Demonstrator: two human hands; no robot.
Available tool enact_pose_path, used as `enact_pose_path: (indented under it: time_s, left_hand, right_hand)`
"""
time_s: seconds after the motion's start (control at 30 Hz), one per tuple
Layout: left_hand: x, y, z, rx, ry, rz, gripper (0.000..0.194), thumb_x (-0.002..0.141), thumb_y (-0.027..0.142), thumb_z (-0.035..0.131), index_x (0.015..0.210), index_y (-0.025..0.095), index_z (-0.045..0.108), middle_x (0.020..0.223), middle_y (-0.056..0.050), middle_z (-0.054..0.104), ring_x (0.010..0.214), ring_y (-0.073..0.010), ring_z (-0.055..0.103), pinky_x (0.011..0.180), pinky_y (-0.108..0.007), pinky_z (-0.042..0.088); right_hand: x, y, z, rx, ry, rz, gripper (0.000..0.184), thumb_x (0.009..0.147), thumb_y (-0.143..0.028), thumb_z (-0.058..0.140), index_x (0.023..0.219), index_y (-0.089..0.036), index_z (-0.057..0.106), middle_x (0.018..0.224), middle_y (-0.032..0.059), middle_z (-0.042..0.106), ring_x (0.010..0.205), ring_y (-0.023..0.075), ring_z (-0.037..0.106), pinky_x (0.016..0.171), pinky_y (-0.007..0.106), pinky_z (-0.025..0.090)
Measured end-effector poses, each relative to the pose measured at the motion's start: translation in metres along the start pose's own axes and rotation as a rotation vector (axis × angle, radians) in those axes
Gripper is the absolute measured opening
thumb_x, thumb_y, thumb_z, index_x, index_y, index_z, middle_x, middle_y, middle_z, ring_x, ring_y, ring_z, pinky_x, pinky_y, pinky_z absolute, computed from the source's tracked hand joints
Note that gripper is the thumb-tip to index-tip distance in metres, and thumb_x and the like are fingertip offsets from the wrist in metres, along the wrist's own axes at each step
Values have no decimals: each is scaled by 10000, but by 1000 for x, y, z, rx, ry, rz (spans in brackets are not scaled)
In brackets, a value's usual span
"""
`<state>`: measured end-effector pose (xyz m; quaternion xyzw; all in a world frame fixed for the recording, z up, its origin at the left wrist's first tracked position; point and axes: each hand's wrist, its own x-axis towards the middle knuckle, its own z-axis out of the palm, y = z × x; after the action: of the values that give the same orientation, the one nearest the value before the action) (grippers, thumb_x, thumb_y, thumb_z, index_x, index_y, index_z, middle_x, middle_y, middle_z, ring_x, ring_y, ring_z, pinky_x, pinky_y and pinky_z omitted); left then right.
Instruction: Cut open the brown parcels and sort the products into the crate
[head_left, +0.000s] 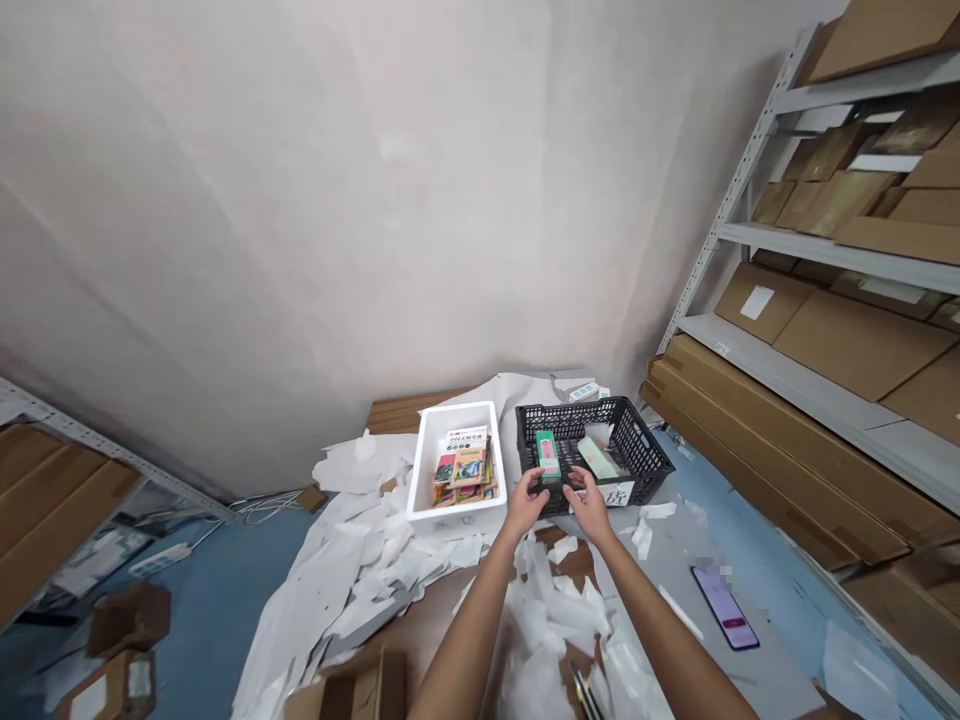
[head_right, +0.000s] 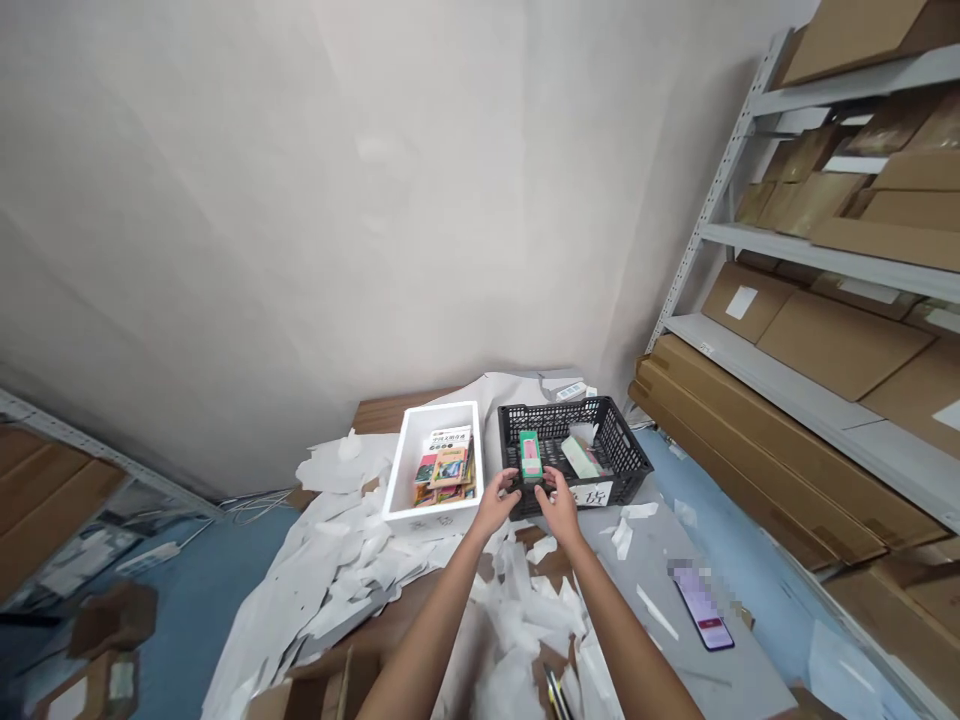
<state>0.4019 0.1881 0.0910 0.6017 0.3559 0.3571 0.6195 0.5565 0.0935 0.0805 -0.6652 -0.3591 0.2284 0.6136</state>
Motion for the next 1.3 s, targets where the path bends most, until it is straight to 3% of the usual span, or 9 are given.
enact_pose_path:
  time_s: [0.27,0.47,0.63,0.8,0.9,1.0,1.13,1.23,1.3]
  left_hand:
    - [-134,0,-137,129,-25,-27,532,782,236,835,1304,270,740,1448,-107,699,1301,-304,653,1057,-458,572]
    - [-258,-25,-241,292,-41,-40,552,805,201,788,1354,206,725,1417,-125,715,1260,-282,678,1147,-454,529]
    - [-354,-54,-298,566,-27,-138,530,847,127,670,1372,181,716,1401,-131,718,1305,-276,649,1207,-466,476]
    - [-429,-80,-320,870,111,-235,421,851,192,781,1270,226,787,1524,-156,634,1555,-387,417,1313,-585,310]
    - [-459,-91,-320,889,54,-286,405,846,323,864,1236,236,800,1672,-153,504,1642,-427,285,1317,-611,293]
    - [-477,-101,-318,859,-36,-301,423,845,455,893,1195,230,811,1781,-139,346,1675,-433,220,1306,-590,328]
    - [-482,-112,-317,837,-119,-303,371,829,451,918,1079,190,832,1833,-141,204,1690,-436,178,1300,-565,355]
    - [-476,-116,-312,821,-101,-315,246,835,379,913,951,181,825,1829,-132,225,1687,-411,212,1293,-547,386]
    - [-472,-113,-304,810,-74,-308,164,855,334,888,873,195,804,1810,-103,294,1679,-377,255,1299,-533,392]
  right_hand:
    - [-148,-42,101,-95,-141,-17,555,871,-489,678,1365,-236,646,1341,149,735,1269,318,678,1115,522,522]
    - [-282,-34,167,-140,-304,15,487,860,-390,682,1317,-223,699,1329,135,744,1216,290,699,1075,477,558]
    - [-368,-29,214,-89,-588,98,355,910,-342,672,1227,-214,771,1244,121,791,1061,251,754,955,409,612]
    - [-407,-28,258,-371,-859,-18,283,1023,-238,581,1132,-184,836,1172,133,804,1100,279,728,1044,422,556]
    - [-420,-23,261,-716,-898,-83,217,992,-196,658,1056,-159,862,1271,191,759,1258,337,644,1107,438,500]
    - [-433,-13,245,-897,-862,-106,263,910,-208,796,1163,-162,851,1560,208,602,1480,402,477,1203,510,414]
    - [-452,4,215,-842,-924,-126,385,866,-340,892,1225,-212,838,1768,144,375,1647,445,250,1301,596,264]
    - [-465,15,196,-788,-902,-110,355,816,-376,944,1108,-197,855,1811,135,280,1680,462,150,1329,615,204]
    - [-469,19,186,-782,-828,-55,304,803,-346,953,1026,-173,840,1826,142,229,1685,455,138,1324,614,239]
